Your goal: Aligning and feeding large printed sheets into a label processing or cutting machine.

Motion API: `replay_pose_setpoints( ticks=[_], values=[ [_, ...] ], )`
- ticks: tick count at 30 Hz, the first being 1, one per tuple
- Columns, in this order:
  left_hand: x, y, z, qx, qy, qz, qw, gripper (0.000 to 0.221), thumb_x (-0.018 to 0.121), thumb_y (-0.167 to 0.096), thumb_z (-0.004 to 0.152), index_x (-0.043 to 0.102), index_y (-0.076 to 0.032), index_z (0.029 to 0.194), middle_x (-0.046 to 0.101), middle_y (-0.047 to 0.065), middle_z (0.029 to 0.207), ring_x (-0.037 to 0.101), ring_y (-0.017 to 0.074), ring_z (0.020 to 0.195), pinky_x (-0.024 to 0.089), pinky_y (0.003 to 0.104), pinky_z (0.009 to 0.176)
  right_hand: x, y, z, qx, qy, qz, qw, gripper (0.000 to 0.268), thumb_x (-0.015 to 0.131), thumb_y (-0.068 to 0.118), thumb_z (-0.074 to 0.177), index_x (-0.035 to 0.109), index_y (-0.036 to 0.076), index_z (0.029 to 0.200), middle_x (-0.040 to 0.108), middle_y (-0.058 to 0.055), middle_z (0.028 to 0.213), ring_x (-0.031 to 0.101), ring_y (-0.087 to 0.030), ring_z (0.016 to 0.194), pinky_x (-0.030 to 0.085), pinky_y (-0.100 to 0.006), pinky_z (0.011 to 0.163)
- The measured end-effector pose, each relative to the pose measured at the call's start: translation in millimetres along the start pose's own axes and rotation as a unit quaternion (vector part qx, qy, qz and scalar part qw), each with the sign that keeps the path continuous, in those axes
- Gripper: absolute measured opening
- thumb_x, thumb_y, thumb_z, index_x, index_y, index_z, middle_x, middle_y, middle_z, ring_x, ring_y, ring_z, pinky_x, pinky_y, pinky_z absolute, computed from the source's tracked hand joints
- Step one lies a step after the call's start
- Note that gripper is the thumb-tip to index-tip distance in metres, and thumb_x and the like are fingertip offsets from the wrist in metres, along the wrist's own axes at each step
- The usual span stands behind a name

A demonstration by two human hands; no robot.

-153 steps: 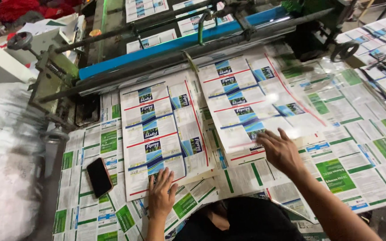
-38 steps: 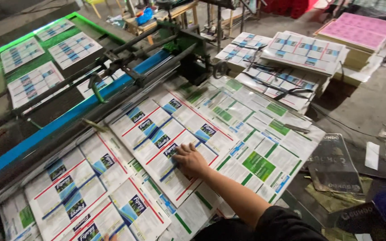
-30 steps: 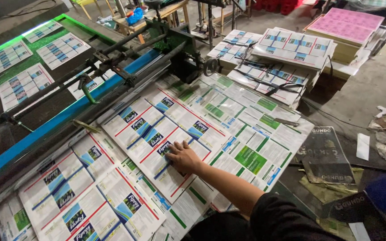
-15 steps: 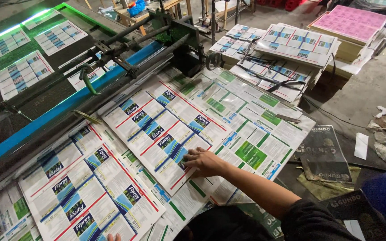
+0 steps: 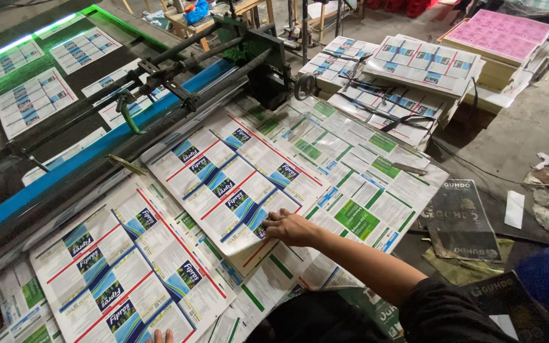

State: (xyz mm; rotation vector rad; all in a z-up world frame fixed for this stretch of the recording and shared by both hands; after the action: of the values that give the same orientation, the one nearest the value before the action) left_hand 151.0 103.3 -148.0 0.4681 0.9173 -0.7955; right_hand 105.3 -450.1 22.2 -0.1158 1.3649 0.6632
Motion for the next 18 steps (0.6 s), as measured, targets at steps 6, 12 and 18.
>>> replay_pose_setpoints(
  ticks=[6, 12, 18],
  values=[
    [53, -56, 6, 0.020, -0.010, 0.005, 1.000, 0.091, 0.062, -0.071, 0.069, 0.054, -0.006, 0.132, 0.053, 0.029, 0.135, 0.045, 0.0598, 0.120, 0.046, 0.069, 0.094, -17, 13, 1, -0.038, -0.036, -0.003, 0.999, 0.021, 0.054, 0.019, 0.104, 0.063, 0.007, 0.089, 0.070, -0.015, 0.132, 0.061, -0.038, 0.127, 0.052, -0.055, 0.095],
    [-66, -129, 50, -0.294, 0.038, 0.058, 0.953, 0.078, 0.074, -0.056, 0.066, 0.065, -0.015, 0.131, 0.057, 0.013, 0.145, 0.054, 0.0371, 0.137, 0.034, 0.063, 0.118, -19, 0, 8, 0.084, 0.045, 0.119, 0.988, 0.010, 0.064, 0.018, 0.095, 0.061, 0.010, 0.099, 0.067, -0.015, 0.102, 0.068, -0.038, 0.097, 0.055, -0.050, 0.083],
    [-138, -166, 113, -0.327, 0.083, 0.021, 0.941, 0.065, 0.069, -0.048, 0.084, 0.062, -0.010, 0.136, 0.054, 0.014, 0.149, 0.046, 0.0356, 0.141, 0.028, 0.056, 0.117, -66, 34, 9, -0.008, -0.144, -0.063, 0.988, 0.018, 0.059, 0.005, 0.082, 0.068, 0.016, 0.093, 0.077, -0.003, 0.111, 0.068, -0.032, 0.122, 0.046, -0.056, 0.102]
  ],
)
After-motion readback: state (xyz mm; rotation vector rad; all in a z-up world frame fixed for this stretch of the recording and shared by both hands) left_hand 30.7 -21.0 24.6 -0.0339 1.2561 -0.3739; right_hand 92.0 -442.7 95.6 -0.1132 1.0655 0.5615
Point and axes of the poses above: each hand's wrist, its own z-axis towards the middle knuckle, its own x-axis out of the palm, y = z × x, the point moved 6 cm from there along z, towards the middle knuckle
